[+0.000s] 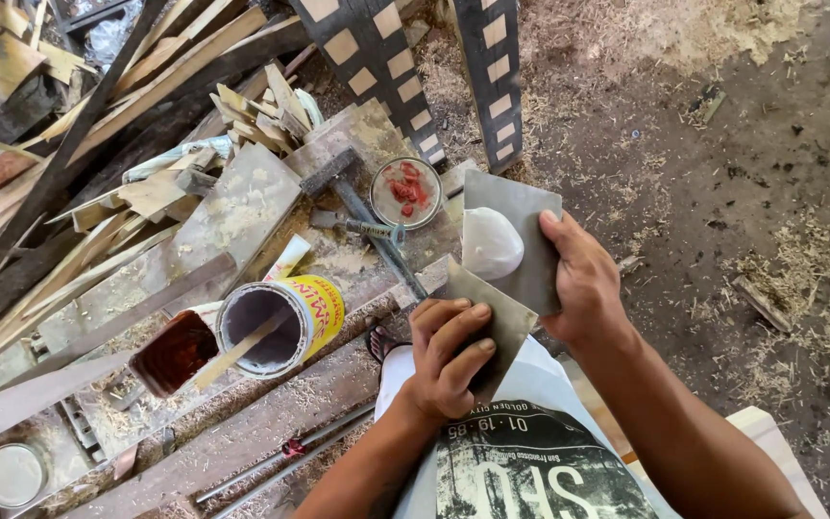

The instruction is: Mix wood putty or filler using a scraper and a stick in a workshop setting.

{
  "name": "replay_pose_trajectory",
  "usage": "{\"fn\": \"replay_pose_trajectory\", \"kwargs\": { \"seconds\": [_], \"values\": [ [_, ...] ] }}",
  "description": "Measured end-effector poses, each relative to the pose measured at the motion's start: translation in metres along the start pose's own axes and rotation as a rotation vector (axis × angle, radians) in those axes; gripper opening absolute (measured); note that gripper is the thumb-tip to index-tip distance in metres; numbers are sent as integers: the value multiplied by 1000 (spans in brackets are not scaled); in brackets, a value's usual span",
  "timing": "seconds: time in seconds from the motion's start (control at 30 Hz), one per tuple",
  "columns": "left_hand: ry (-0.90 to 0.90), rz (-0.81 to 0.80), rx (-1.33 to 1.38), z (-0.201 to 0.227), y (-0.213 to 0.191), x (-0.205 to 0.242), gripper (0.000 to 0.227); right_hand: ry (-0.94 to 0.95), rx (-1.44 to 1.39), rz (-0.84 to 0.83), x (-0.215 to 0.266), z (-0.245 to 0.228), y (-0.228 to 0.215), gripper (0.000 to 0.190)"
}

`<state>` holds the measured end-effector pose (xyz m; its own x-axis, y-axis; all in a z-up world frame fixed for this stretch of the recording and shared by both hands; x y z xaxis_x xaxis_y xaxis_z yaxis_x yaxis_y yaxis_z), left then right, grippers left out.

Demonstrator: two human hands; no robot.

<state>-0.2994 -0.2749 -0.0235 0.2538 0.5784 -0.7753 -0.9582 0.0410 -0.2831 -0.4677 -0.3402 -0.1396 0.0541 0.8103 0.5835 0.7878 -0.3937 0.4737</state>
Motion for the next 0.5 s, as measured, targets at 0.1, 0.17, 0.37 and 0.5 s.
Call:
{"fn": "replay_pose_trajectory", "kwargs": {
  "seconds": [0.1,0.17,0.37,0.5],
  "values": [
    [-50,42,-44,-9,-1,16,49,25,25,40,2,-9,3,41],
    [-66,38,-61,-16,-4,26,48,29,51,49,-2,-13,0,42],
    [-236,-52,-174,-43,-27,49,44,-33,65,-48,-15,-13,-13,41],
    [-743,281,196,-100,-59,122,33,-61,-5,-102,-14,-14,-38,39]
  ]
}}
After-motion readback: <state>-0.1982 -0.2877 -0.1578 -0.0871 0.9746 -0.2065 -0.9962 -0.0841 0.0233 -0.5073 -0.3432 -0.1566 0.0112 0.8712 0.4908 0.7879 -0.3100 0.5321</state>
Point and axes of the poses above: each hand's wrist, its own x-axis away from the middle knuckle, its own y-axis out of the palm, z = x × y, the point moved 9 cm from there along -x, towards the middle knuckle, and after that the axes turned 9 degrees about x, right-handed, at the moved point
